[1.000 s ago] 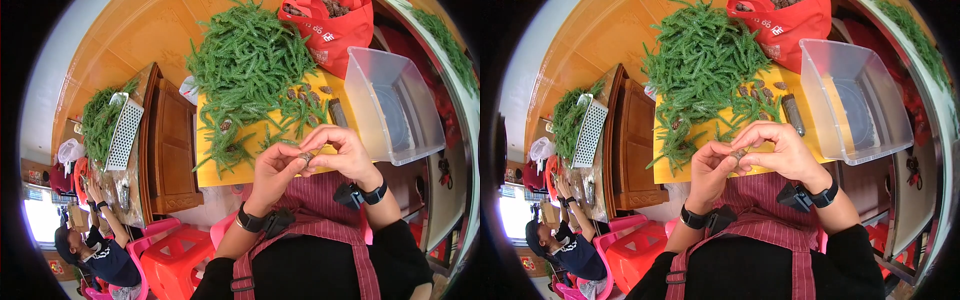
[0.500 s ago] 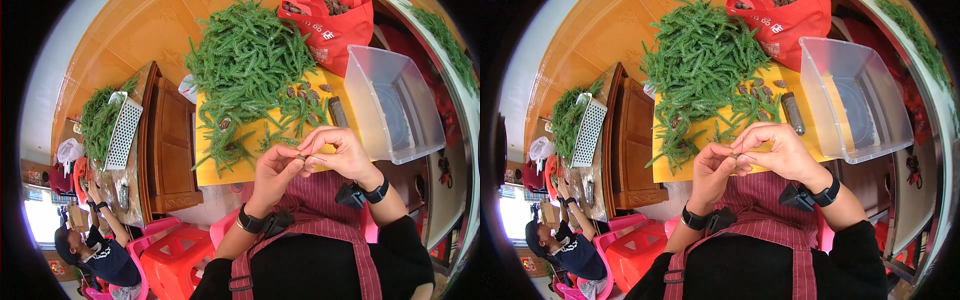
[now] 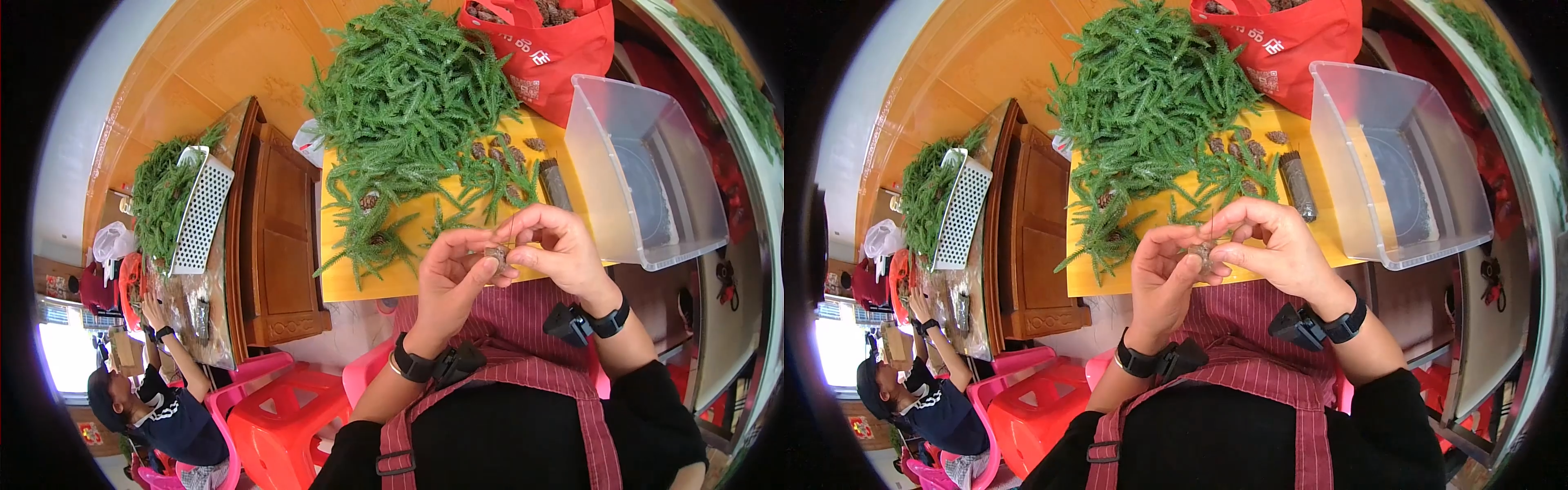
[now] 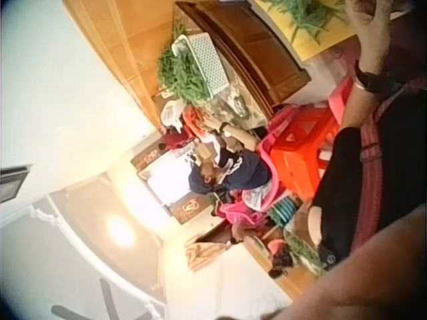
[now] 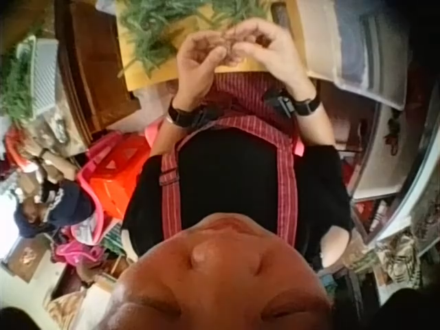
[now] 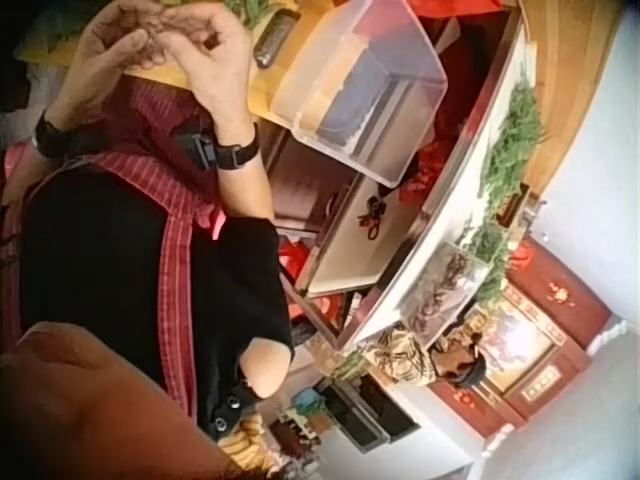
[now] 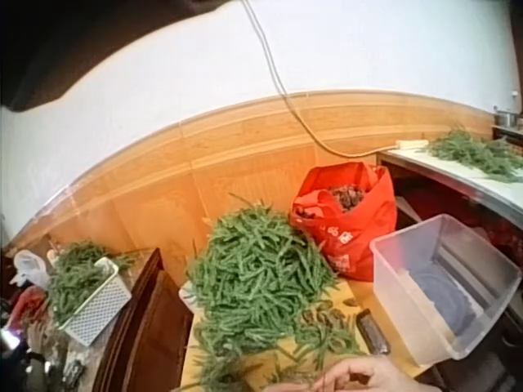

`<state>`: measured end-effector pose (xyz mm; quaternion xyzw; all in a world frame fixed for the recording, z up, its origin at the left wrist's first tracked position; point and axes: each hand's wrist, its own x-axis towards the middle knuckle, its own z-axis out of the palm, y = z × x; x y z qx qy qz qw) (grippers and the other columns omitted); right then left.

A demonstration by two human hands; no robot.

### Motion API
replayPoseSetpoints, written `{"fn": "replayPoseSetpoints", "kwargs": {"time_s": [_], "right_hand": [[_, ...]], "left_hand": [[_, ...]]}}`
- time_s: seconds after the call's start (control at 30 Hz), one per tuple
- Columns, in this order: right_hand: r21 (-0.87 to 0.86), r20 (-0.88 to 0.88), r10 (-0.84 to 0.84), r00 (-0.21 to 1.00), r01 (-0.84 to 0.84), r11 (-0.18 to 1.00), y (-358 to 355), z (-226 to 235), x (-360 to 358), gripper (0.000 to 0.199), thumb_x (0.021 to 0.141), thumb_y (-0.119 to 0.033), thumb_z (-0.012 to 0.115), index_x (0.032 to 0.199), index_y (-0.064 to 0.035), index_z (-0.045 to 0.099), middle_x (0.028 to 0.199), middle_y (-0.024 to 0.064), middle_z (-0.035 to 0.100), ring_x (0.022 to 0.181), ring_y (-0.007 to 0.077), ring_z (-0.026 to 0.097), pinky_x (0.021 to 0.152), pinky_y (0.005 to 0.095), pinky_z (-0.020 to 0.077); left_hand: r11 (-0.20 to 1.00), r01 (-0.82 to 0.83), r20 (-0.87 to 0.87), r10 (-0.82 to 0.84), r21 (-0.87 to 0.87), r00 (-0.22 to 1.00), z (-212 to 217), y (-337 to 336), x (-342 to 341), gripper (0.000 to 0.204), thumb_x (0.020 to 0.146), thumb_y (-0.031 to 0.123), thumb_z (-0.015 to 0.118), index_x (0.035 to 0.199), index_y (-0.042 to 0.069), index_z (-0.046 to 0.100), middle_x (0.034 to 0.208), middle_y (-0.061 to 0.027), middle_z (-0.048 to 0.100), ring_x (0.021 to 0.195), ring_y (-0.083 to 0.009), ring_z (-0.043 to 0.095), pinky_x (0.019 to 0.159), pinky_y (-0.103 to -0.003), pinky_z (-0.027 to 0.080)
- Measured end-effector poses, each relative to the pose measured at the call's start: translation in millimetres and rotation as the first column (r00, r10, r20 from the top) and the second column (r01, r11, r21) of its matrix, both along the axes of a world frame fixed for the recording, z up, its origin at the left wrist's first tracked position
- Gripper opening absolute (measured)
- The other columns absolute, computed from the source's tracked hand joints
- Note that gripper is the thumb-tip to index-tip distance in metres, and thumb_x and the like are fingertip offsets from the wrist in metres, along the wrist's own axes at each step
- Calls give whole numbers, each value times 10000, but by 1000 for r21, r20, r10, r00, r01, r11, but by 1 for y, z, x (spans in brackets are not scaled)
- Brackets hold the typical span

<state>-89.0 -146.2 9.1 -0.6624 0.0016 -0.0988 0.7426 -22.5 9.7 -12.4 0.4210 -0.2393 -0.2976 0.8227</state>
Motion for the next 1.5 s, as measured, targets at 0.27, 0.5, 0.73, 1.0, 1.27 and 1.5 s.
{"fn": "replayPoseSetpoints", "kwargs": {"time_s": [0.27, 0.5, 0.73, 1.0, 1.27, 1.5], "right_hand": [[22, 14, -26, 1000, 25, 999, 4, 2, -3, 189, 784, -54, 644, 950, -6, 569, 967, 72, 604, 764, 78, 540, 707, 224, 444], [-1, -3, -51, 999, 51, 999, 7, 2, -2, 126, 791, -32, 620, 900, -2, 564, 933, 82, 589, 845, 119, 535, 760, 256, 434], [-113, 47, -70, 996, 75, 991, 7, 6, -1, 98, 778, -43, 630, 836, -18, 554, 908, 87, 576, 802, 119, 522, 732, 250, 426], [-420, 212, -165, 963, 243, 875, 13, 10, 1, 92, 752, -43, 624, 795, -14, 549, 852, 92, 589, 746, 152, 550, 685, 268, 443], [-552, 270, -163, 949, 292, 781, 13, 16, 1, 71, 745, -32, 603, 790, -8, 554, 841, 103, 594, 763, 197, 572, 691, 289, 453], [-523, 251, -165, 954, 277, 806, 9, 24, 1, 53, 748, -23, 594, 788, -1, 566, 816, 103, 599, 773, 209, 591, 698, 293, 459]], "left_hand": [[1000, -14, 24, 14, -17, 1000, -3, -1, -1, 184, 860, 35, 542, 1028, -9, 482, 991, -151, 582, 809, -228, 632, 685, -313, 551], [1000, -31, 55, 31, -5, 998, -3, -1, -2, 168, 857, 39, 556, 1002, -13, 490, 983, -144, 582, 816, -223, 634, 706, -319, 554], [999, -38, 66, 38, 0, 997, -1, -2, -4, 181, 858, 59, 564, 1001, -19, 484, 982, -143, 583, 818, -220, 636, 701, -319, 558], [996, -90, 64, 92, -24, 994, -4, -5, -7, 160, 859, 29, 545, 999, -17, 482, 1047, -129, 537, 867, -196, 607, 723, -321, 558], [989, -141, 165, 145, -37, 976, -8, -4, -5, 164, 837, -40, 540, 993, -22, 490, 1030, -126, 532, 887, -188, 595, 760, -317, 551], [983, -183, 266, 180, -15, 947, -9, -3, -2, 198, 803, -99, 547, 982, -28, 502, 1020, -119, 533, 887, -174, 591, 712, -280, 540]]}}
